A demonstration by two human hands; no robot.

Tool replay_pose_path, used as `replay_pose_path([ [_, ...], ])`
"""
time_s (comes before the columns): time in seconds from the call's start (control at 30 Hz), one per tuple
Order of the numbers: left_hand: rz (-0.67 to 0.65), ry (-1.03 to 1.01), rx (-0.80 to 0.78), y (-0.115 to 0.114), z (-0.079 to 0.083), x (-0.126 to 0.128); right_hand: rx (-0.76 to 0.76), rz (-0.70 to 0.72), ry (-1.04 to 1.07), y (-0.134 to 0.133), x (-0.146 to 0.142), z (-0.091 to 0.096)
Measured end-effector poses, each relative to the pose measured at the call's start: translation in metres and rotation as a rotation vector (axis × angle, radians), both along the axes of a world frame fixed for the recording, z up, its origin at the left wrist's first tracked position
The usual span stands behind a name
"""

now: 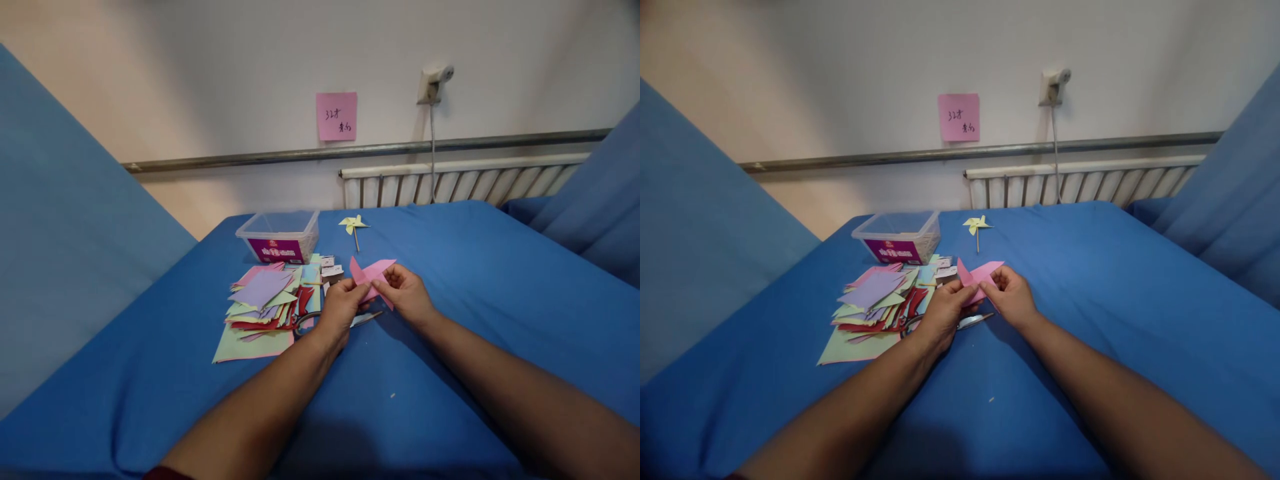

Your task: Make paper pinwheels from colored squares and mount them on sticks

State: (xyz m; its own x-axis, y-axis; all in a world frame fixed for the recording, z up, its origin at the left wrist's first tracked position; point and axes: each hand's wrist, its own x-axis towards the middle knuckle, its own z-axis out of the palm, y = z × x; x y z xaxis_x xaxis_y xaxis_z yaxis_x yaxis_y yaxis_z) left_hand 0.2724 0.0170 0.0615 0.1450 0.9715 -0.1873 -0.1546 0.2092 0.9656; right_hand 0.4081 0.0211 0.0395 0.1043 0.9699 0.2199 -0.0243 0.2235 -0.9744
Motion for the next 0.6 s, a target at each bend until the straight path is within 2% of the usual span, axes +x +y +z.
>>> replay_pose_path([
  [0.23, -0.006, -0.032, -0.01, 0.0, -0.005, 0.001, 0.012, 0.053, 0.042, -0.004, -0.001, 0.001],
  [0.3, -0.019, -0.033, -0.032, -0.001, -0.005, 0.001, 0.041, -0.033, 0.019, -0.003, 0.004, 0.001],
  [0.37, -0.04, -0.038, -0.051, -0.003, -0.006, 0.001, 0.111, -0.202, -0.019, -0.001, 0.011, 0.006],
  [0.47, -0.083, -0.035, -0.052, -0.007, -0.006, 0.002, 0.298, -0.418, -0.209, 0.005, 0.015, 0.023],
  [0.5, -0.097, -0.025, -0.042, -0.008, -0.006, 0.003, 0.368, -0.422, -0.312, 0.008, 0.011, 0.032],
  [0.53, -0.107, 0.0, -0.023, -0.009, -0.006, 0.003, 0.422, -0.367, -0.43, 0.011, 0.005, 0.042],
  [0.6, -0.106, 0.092, 0.057, -0.008, -0.007, 0.003, 0.446, -0.148, -0.68, 0.021, -0.017, 0.063],
])
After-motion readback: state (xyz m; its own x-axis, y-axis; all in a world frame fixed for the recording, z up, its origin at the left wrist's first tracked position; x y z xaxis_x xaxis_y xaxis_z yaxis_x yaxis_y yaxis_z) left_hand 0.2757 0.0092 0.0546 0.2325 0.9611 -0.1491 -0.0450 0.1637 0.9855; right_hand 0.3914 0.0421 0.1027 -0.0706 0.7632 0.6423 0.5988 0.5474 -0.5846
